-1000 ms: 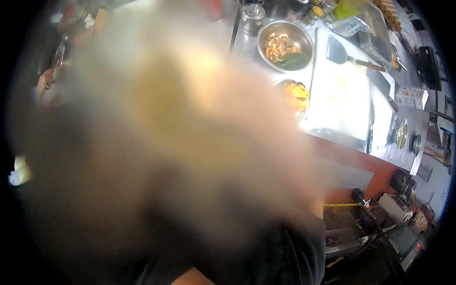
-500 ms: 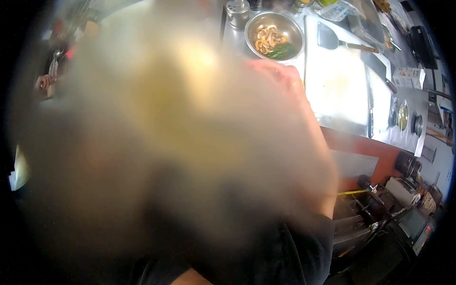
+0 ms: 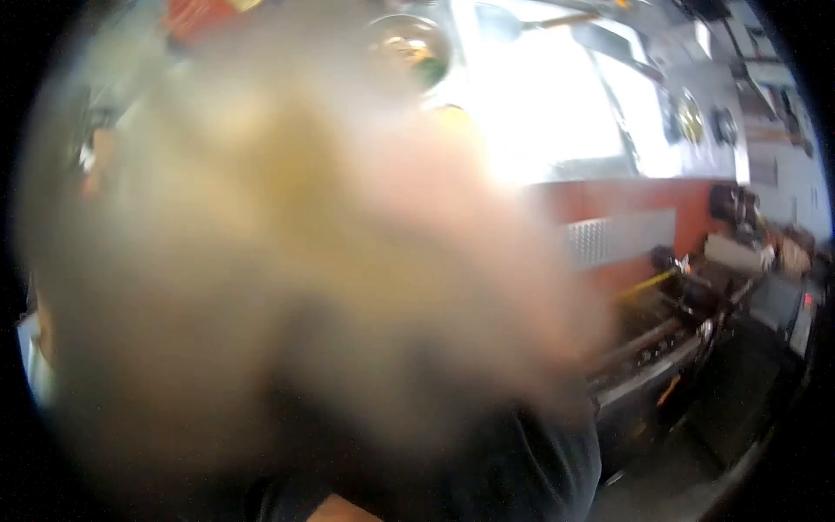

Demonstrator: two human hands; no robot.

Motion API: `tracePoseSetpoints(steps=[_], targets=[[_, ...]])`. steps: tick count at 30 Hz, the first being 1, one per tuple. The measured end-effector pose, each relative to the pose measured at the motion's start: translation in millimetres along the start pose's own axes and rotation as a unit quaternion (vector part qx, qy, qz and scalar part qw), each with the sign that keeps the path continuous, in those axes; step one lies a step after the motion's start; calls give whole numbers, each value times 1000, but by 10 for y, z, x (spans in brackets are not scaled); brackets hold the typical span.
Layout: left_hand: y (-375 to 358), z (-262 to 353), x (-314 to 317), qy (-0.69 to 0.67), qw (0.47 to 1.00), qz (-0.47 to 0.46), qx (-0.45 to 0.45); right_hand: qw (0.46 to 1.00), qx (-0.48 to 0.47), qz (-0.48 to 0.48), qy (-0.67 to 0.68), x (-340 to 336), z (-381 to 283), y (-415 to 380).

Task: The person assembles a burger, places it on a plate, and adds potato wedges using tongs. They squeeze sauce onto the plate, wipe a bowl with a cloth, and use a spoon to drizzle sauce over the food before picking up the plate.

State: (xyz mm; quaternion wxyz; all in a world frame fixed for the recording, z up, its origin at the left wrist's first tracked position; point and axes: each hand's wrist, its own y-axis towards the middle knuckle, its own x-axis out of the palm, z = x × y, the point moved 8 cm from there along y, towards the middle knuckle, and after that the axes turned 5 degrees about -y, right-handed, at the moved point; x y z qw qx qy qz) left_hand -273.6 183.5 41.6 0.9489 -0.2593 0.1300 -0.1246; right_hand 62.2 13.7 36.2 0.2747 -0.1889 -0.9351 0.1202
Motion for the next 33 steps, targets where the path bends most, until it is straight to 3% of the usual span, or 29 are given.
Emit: tracePoseSetpoints(steps=[2, 4, 5, 6, 8, 9, 10, 11, 12, 13, 15, 19, 20, 21, 22, 23, 24, 25, 28, 31, 33], targets=[[90, -288, -135, -78, 997, -17, -12, 976, -165, 135, -31, -336, -569, -421], [311, -801, -248, -199, 980, 19, -23, 890, -304, 242, -238, -777, -854, -853], [297, -927, -246, -175, 982, -4, -64, 835, -351, 301, -299, -922, -909, -1037], [334, -1075, -317, -196, 979, 4, -60, 801, -338, 307, -388, -873, -952, -1107], [710, -1736, -658, -261, 962, 21, -77, 792, -305, 343, -402, -873, -768, -1159], [739, -1824, -679, -272, 957, 10, -100, 732, -341, 340, -482, -825, -684, -1197], [901, -1867, -577, -295, 947, -64, -112, 657, -360, 343, -567, -841, -602, -1187], [1247, -2154, -765, -315, 926, -147, -148, 732, -426, 350, -401, -854, -569, -1152], [1459, -2213, -808, -344, 926, -95, -128, 722, -433, 349, -411, -840, -524, -1161], [1702, -2190, -884, -249, 950, -177, -68, 693, -429, 368, -447, -777, -598, -1216], [1741, -2154, -879, -261, 957, 16, -122, 712, -413, 376, -425, -784, -581, -1225], [2033, -2180, -857, -210, 968, -58, -125, 721, -411, 387, -401, -733, -551, -1262], [2028, -2256, -1059, -197, 970, -63, -126, 645, -446, 402, -473, -687, -567, -1321], [1862, -2320, -919, -256, 909, -256, -208, 574, -482, 399, -528, -547, -544, -1320], [1437, -2145, -597, -308, 809, -425, -265, 560, -449, 395, -573, -574, -482, -1307], [1410, -2213, -816, -197, 950, -140, -199, 546, -399, 414, -610, -488, -562, -1346], [1238, -2188, -772, -252, 956, 23, -148, 663, -411, 392, -487, -682, -499, -1281], [1234, -2309, -883, -243, 960, 69, -123, 723, -375, 398, -423, -773, -422, -1235], [561, -2012, -566, -211, 960, 128, -131, 766, -347, 377, -387, -743, -351, -1186], [307, -2033, -492, -230, 956, 120, -134, 774, -345, 363, -387, -750, -349, -1173], [181, -2105, -489, -229, 950, 138, -159, 700, -371, 335, -511, -568, -427, -1173]])
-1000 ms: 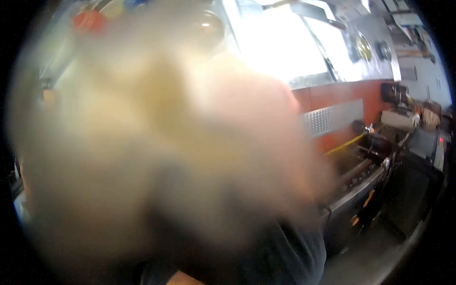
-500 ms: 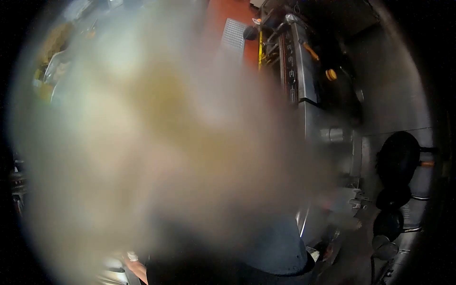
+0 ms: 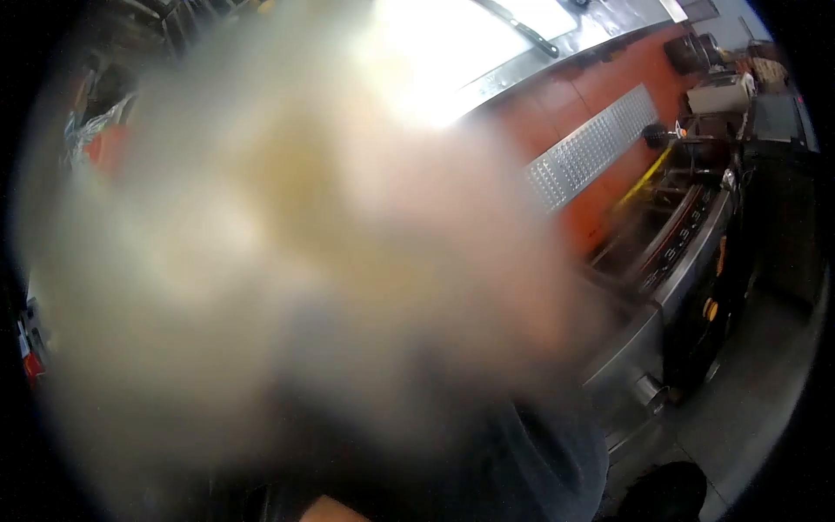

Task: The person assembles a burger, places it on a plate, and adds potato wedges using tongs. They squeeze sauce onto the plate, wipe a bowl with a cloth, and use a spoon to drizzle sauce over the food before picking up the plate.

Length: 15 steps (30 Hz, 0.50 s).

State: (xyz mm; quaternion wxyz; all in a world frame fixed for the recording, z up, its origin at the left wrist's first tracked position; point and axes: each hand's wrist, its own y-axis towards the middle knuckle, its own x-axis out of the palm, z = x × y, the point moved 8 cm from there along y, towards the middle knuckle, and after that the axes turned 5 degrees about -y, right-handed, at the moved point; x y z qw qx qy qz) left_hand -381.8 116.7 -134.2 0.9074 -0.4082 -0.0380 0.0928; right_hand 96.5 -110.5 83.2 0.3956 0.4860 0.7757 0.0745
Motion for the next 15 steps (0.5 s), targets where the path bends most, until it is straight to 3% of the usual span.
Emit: tracePoseSetpoints(steps=[3, 15], targets=[[37, -163, -124, -17, 1000, 9, -15, 994, -87, -18, -61, 79, -188, 69], [-108, -355, -87, -26, 999, 6, -30, 989, -128, -12, -71, 110, -262, 92]])
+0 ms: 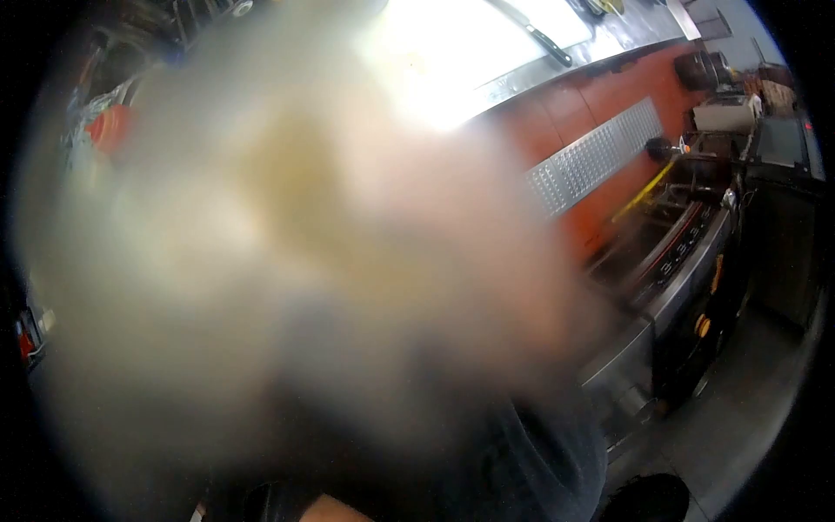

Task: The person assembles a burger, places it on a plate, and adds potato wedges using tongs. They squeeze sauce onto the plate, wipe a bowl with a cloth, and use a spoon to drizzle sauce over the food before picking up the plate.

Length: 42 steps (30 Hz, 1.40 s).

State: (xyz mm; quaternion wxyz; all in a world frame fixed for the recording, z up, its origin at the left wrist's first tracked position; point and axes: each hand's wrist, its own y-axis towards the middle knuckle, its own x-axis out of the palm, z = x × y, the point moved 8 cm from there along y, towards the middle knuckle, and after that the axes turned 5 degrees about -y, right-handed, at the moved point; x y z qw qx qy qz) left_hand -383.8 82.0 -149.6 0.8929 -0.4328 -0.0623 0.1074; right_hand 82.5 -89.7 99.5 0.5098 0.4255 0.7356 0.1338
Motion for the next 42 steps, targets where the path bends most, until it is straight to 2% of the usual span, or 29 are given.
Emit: tracePoseSetpoints(steps=[12, 22, 31, 42], targets=[[33, -11, 46, -4, 1000, -7, -18, 999, 43, 5, 18, -12, 45, 12], [-15, -61, 141, -17, 1000, -12, -15, 999, 34, -8, 26, 50, 35, 59], [-100, -125, 153, -28, 999, -9, -22, 998, 10, -29, 59, 189, 27, 207], [-166, -209, 110, -40, 999, 4, -29, 994, -61, -93, -1, 203, 25, 388]])
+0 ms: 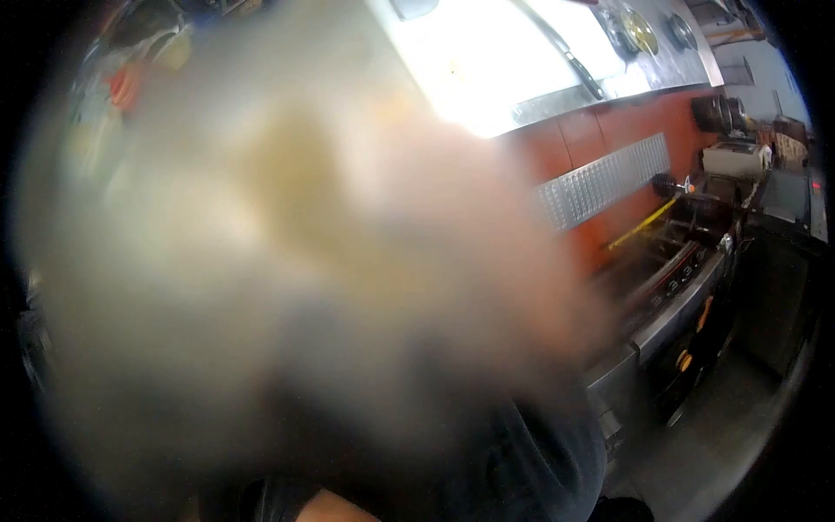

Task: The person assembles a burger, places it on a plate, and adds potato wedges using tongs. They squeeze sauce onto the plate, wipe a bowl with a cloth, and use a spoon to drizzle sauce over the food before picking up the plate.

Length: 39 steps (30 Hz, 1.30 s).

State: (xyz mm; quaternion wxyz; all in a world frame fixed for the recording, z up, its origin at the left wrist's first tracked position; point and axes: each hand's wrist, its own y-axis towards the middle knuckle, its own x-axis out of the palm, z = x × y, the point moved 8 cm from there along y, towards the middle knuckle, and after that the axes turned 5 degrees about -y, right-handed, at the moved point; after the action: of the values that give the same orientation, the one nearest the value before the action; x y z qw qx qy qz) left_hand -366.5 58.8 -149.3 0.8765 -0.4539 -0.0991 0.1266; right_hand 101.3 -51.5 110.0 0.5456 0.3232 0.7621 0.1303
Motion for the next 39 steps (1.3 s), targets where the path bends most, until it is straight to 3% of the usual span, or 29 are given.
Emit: tracePoseSetpoints(steps=[11, 21, 23, 27, 29, 32, 33, 35, 37, 39], targets=[[37, -32, 0, -2, 1000, -2, -3, 997, -46, -52, -46, 29, -75, 5], [16, -70, 41, -25, 999, -14, -21, 996, -78, -21, -42, -137, -177, 56], [-12, -58, 53, -7, 1000, 6, -17, 993, -82, -68, -40, -80, -178, 44], [31, -91, 4, -11, 1000, 8, -26, 991, -98, -71, -52, -70, -194, 34], [141, -155, -4, -29, 999, -29, -33, 991, -100, -66, -57, -106, -235, 71], [4, -144, 55, -20, 999, -8, -25, 991, -99, -71, -47, -180, -248, 122], [-86, -67, 129, -5, 1000, 10, -16, 993, -106, -14, -47, -223, -210, 98], [-170, 171, 310, 7, 999, -6, 33, 991, 7, 19, 134, -223, -241, 175], [-245, 430, 543, -25, 997, -24, 66, 947, 96, -12, 306, 205, -423, 247], [-236, 617, 776, -21, 993, -82, 79, 829, 223, -70, 508, 1054, -631, 116]])
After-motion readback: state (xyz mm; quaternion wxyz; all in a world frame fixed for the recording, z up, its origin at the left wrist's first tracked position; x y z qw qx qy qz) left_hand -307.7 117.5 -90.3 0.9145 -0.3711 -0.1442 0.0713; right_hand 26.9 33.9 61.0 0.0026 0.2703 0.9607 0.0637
